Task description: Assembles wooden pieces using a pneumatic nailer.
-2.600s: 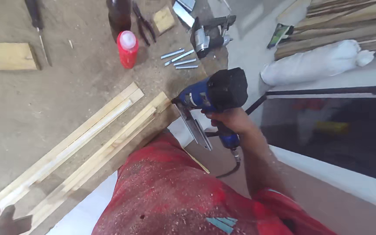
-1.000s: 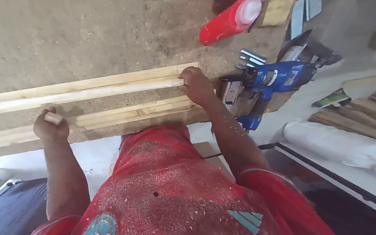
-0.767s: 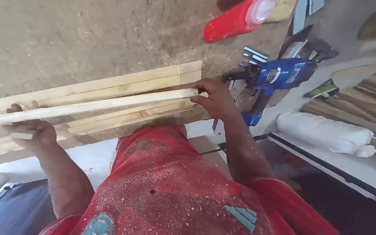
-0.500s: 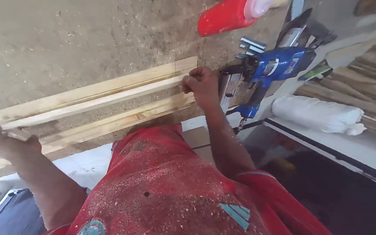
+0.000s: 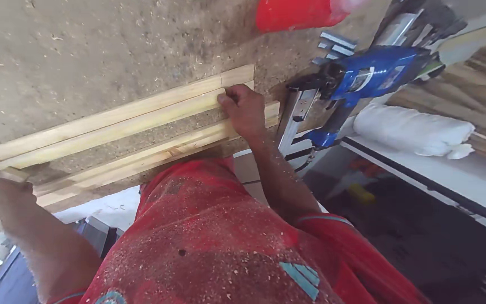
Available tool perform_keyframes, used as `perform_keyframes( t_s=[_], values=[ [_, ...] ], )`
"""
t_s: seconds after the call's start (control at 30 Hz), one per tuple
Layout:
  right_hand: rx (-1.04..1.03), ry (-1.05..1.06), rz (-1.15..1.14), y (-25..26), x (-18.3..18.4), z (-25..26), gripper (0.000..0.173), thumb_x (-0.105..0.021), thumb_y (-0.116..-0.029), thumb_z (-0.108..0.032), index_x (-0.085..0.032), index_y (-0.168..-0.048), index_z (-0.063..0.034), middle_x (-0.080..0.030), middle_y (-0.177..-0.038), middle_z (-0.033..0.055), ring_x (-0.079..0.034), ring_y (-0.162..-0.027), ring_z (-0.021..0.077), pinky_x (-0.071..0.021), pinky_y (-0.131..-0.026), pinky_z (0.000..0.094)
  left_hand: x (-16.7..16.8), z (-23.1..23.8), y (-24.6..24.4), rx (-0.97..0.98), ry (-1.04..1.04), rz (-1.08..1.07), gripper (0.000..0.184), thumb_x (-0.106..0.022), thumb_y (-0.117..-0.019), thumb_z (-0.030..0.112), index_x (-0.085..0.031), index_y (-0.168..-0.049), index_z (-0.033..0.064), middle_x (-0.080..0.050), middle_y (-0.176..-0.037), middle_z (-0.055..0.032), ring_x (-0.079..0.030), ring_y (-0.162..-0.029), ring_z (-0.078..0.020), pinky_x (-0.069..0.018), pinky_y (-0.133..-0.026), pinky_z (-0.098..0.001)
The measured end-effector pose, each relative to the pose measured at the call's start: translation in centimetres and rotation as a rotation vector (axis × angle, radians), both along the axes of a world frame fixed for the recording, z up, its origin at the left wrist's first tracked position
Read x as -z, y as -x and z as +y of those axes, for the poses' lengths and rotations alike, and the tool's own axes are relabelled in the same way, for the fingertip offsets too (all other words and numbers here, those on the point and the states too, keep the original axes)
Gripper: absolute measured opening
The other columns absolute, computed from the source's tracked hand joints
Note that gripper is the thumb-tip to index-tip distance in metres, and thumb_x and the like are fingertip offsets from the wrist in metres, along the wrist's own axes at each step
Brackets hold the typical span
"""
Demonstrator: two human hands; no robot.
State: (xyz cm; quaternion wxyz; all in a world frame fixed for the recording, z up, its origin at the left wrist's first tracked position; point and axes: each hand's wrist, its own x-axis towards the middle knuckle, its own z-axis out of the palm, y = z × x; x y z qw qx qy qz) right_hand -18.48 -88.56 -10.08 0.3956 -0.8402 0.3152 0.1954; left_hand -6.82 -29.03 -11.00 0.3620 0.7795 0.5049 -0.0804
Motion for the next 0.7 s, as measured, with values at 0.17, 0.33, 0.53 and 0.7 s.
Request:
perform_keyframes(
  t_s=[0.17, 0.33, 0.53, 0.7],
  values=[
    [-0.057, 0.040, 0.038, -0.29, -0.15, -0.04, 0.036, -0.061, -0.1024, -0.039, -0.072, -0.116, -0.0078, -0.076, -0.099, 0.0055, -0.073, -0.087, 0.0152, -0.0612, -0.082, 0.0383, 0.02, 0.05, -0.54, 0.002, -0.026, 0.046, 0.057, -0.067, -0.0909, 0.057, -0.060, -0.130, 0.0151, -0.069, -0.102, -0.0089, -0.068, -0.081, -0.0215, -0.0582, -0.067, -0.0433],
    [-0.065, 0.042, 0.048, -0.41, 0.13, -0.26, 0.036, -0.062, -0.1020, -0.042, -0.072, -0.115, -0.0095, -0.076, -0.099, 0.0035, -0.073, -0.086, 0.0133, -0.0616, -0.081, 0.0371, 0.19, 0.02, -0.60, 0.028, -0.018, 0.053, 0.053, -0.065, -0.0929, 0.057, -0.061, -0.128, 0.0160, -0.069, -0.099, -0.0084, -0.067, -0.078, -0.0212, -0.0573, -0.065, -0.0421],
    [-0.071, 0.031, 0.060, -0.72, -0.06, -0.25, 0.036, -0.062, -0.1017, -0.041, -0.072, -0.115, -0.0092, -0.075, -0.096, 0.0040, -0.073, -0.083, 0.0142, -0.0615, -0.080, 0.0382, -0.03, -0.10, -0.89, -0.006, -0.023, 0.037, 0.062, -0.067, -0.0908, 0.058, -0.058, -0.133, 0.0148, -0.070, -0.106, -0.0096, -0.070, -0.088, -0.0227, -0.0593, -0.070, -0.0437],
    [-0.089, 0.037, 0.061, -0.79, -0.12, -0.33, 0.036, -0.062, -0.1017, -0.042, -0.072, -0.114, -0.0093, -0.075, -0.096, 0.0034, -0.073, -0.083, 0.0140, -0.0616, -0.080, 0.0377, -0.07, -0.36, -0.88, -0.007, -0.039, 0.047, 0.062, -0.067, -0.0907, 0.060, -0.059, -0.131, 0.0137, -0.070, -0.102, -0.0094, -0.069, -0.082, -0.0216, -0.0586, -0.068, -0.0426]
  ],
)
